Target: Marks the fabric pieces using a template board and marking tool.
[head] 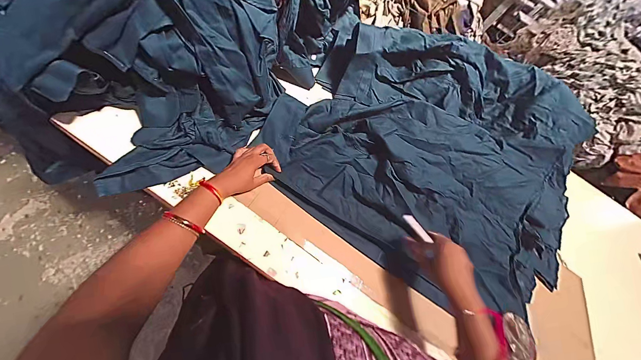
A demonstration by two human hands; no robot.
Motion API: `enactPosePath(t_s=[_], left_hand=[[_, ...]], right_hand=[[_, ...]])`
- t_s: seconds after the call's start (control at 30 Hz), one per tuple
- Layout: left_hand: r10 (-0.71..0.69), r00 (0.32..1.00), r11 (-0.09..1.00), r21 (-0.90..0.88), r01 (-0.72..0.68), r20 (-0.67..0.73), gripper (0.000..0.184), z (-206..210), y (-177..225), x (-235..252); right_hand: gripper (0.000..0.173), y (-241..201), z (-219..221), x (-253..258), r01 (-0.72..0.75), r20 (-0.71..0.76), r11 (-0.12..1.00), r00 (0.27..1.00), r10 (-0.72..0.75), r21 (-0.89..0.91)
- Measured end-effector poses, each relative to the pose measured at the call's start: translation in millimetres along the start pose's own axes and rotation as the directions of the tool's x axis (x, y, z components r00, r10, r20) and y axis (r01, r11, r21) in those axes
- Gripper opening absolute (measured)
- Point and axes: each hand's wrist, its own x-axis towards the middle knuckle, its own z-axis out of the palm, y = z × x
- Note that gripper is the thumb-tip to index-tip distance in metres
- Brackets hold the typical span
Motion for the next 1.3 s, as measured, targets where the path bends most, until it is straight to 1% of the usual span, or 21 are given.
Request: enactPosePath(t_s=[0.03, 0.07, 0.1, 0.13, 0.2, 0.23, 0.3, 0.4, 0.47, 0.53, 0.57, 0.6, 0.67, 0.7, 0.73, 0.8, 0.9, 1.0, 1.07, 1.17, 1.3], left_hand=[[0.010, 1.000, 0.999, -0.040, -0.010, 0.008, 0.022, -1.6, -2.1, 1.3], [0.018, 1.000, 0.997, -0.075, -0.017, 0.007, 0.023, -3.2, -4.5, 1.5], [0.022, 1.000, 0.993, -0.113, -0.022, -0.002, 0.023, -4.3, -5.9, 1.2], [0.021, 1.000, 0.988, -0.150, -0.024, -0.022, 0.019, -5.4, -5.7, 1.0], [-0.018, 0.997, 0.979, -0.203, 0.004, -0.068, 0.011, -5.2, -1.6, 0.2], [-0.050, 0.993, 0.979, -0.201, 0.028, -0.106, 0.007, -3.6, 0.5, 0.1], [-0.114, 0.974, 0.986, -0.143, 0.086, -0.197, 0.005, 2.6, 3.8, 1.7], [-0.266, 0.932, 0.963, -0.024, 0.269, -0.246, 0.021, 10.6, 18.3, 7.0], [-0.376, 0.898, 0.918, 0.038, 0.394, -0.231, 0.028, 16.0, 33.1, 9.9], [-0.455, 0.873, 0.876, 0.090, 0.474, -0.177, 0.034, 16.3, 48.1, 14.3], [-0.468, 0.869, 0.864, 0.125, 0.488, -0.162, 0.036, 18.6, 52.2, 16.0], [-0.475, 0.867, 0.855, 0.152, 0.495, -0.153, 0.037, 21.3, 55.4, 16.6], [-0.478, 0.864, 0.845, 0.186, 0.501, -0.156, 0.038, 24.8, 57.8, 17.1], [-0.474, 0.867, 0.845, 0.198, 0.497, -0.155, 0.038, 25.9, 57.2, 17.3], [-0.466, 0.871, 0.847, 0.207, 0.490, -0.157, 0.037, 26.6, 55.3, 17.9], [-0.439, 0.880, 0.856, 0.216, 0.470, -0.180, 0.035, 29.2, 48.4, 18.2], [-0.381, 0.893, 0.883, 0.192, 0.428, -0.239, 0.032, 32.2, 39.8, 15.2], [-0.355, 0.903, 0.895, 0.190, 0.403, -0.242, 0.031, 35.3, 37.5, 13.5], [-0.365, 0.902, 0.893, 0.187, 0.409, -0.232, 0.030, 33.5, 37.7, 14.8], [-0.361, 0.902, 0.895, 0.182, 0.406, -0.236, 0.030, 34.5, 37.6, 14.2], [-0.350, 0.906, 0.900, 0.182, 0.396, -0.238, 0.028, 34.8, 37.8, 13.2]], right_hand=[[0.031, -38.1, 12.0, 12.1, 0.259, -0.004, 0.964, 0.966, -0.260, 0.057], [0.025, -75.0, 23.9, 24.0, 0.475, 0.011, 0.872, 0.878, -0.479, 0.115], [0.031, -111.2, 31.9, 34.6, 0.595, 0.081, 0.789, 0.788, -0.610, 0.151], [0.042, -145.4, 36.5, 43.8, 0.640, 0.199, 0.755, 0.729, -0.655, 0.143], [0.062, -200.7, 40.2, 59.0, 0.619, 0.514, 0.786, 0.671, -0.534, 0.009], [0.066, -218.7, 42.4, 65.6, 0.603, 0.603, 0.796, 0.652, -0.459, -0.046], [0.071, -234.5, 45.9, 72.6, 0.581, 0.648, 0.810, 0.648, -0.399, -0.082], [0.075, -240.4, 43.3, 72.7, 0.575, 0.676, 0.811, 0.640, -0.366, -0.105], [0.071, -232.6, 37.7, 77.8, 0.564, 0.702, 0.825, 0.580, -0.413, 0.020], [0.053, -201.0, 30.4, 91.6, 0.475, 0.605, 0.782, 0.502, -0.618, 0.404], [0.049, -178.8, 33.7, 99.9, 0.399, 0.479, 0.667, 0.476, -0.737, 0.630], [0.050, -160.1, 39.1, 105.0, 0.273, 0.343, 0.524, 0.506, -0.791, 0.807], [0.050, -137.6, 51.5, 109.7, 0.036, 0.157, 0.232, 0.634, -0.757, 0.972], [0.044, -131.3, 61.6, 110.6, 0.019, 0.094, 0.149, 0.698, -0.710, 0.989], [0.030, -128.0, 73.6, 111.7, 0.079, 0.026, 0.126, 0.743, -0.669, 0.989], [0.013, -129.8, 97.1, 113.4, 0.279, -0.118, 0.158, 0.762, -0.637, 0.947], [0.018, -140.2, 116.8, 116.5, 0.522, -0.287, 0.214, 0.716, -0.637, 0.826], [0.012, -146.4, 128.3, 117.7, 0.595, -0.397, 0.159, 0.689, -0.607, 0.788], [0.013, -148.9, 129.1, 118.8, 0.599, -0.396, 0.157, 0.680, -0.617, 0.785], [0.014, -149.1, 129.2, 117.3, 0.654, -0.392, 0.217, 0.650, -0.651, 0.724], [0.015, -155.3, 128.9, 111.7, 0.759, -0.459, 0.354, 0.625, -0.631, 0.546]])
